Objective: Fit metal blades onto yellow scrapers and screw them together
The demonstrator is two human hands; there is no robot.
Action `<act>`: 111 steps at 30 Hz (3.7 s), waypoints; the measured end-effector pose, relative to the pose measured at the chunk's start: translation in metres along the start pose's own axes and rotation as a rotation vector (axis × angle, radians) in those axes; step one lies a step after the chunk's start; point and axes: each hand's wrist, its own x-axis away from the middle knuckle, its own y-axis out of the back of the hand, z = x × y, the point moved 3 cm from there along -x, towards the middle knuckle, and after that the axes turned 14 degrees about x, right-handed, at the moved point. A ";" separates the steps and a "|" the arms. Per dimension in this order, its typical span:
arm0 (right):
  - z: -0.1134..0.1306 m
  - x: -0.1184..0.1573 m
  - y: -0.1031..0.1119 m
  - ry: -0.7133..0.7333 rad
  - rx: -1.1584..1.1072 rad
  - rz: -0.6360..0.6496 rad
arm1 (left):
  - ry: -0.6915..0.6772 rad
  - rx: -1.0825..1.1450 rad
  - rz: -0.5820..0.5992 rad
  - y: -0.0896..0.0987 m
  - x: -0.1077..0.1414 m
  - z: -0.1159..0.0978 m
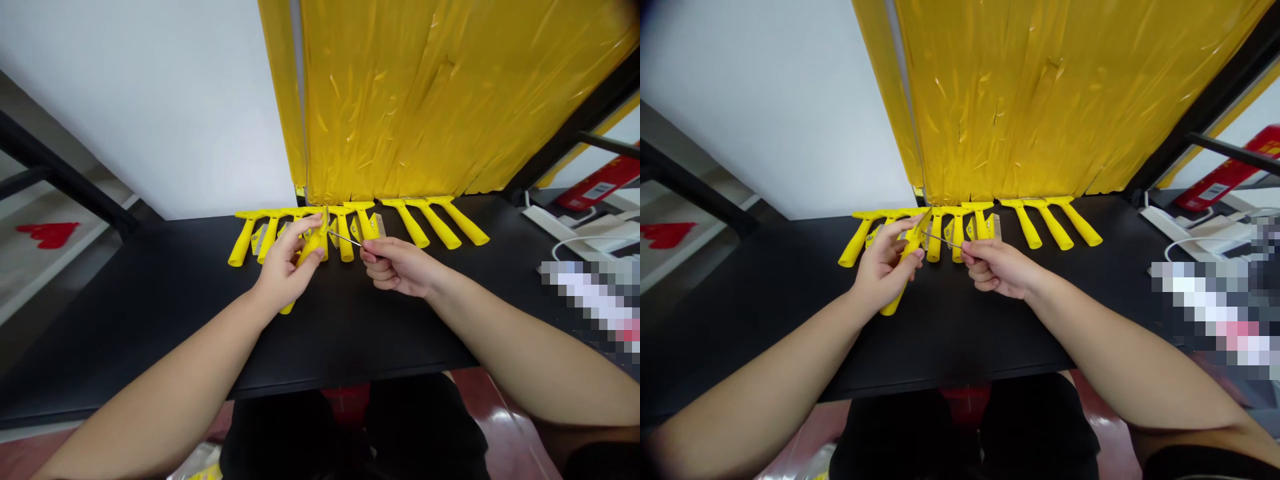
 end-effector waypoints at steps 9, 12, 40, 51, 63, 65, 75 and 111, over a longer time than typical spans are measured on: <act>0.015 0.013 0.004 0.654 1.132 -0.561 | 0.066 -0.129 0.051 -0.005 0.004 0.001; 0.017 0.015 0.000 0.620 1.191 -0.535 | 0.081 -0.090 0.050 -0.007 0.005 0.000; 0.005 0.008 -0.004 0.382 1.316 0.071 | 0.303 0.287 -0.172 -0.004 -0.004 0.006; 0.001 0.000 0.000 0.350 1.262 -0.183 | 0.541 0.692 -0.218 -0.007 -0.009 0.003; -0.001 -0.007 0.005 0.306 0.241 -0.304 | 0.608 0.693 -0.066 -0.023 0.001 -0.007; -0.001 -0.008 0.001 0.288 0.167 -0.256 | 0.605 0.688 -0.019 -0.025 0.002 -0.007; 0.008 0.002 -0.001 0.391 0.291 -0.183 | 0.412 0.526 0.163 -0.023 0.005 -0.021; 0.016 0.012 0.010 0.832 0.880 -0.181 | -0.266 -0.079 0.520 -0.024 0.005 -0.046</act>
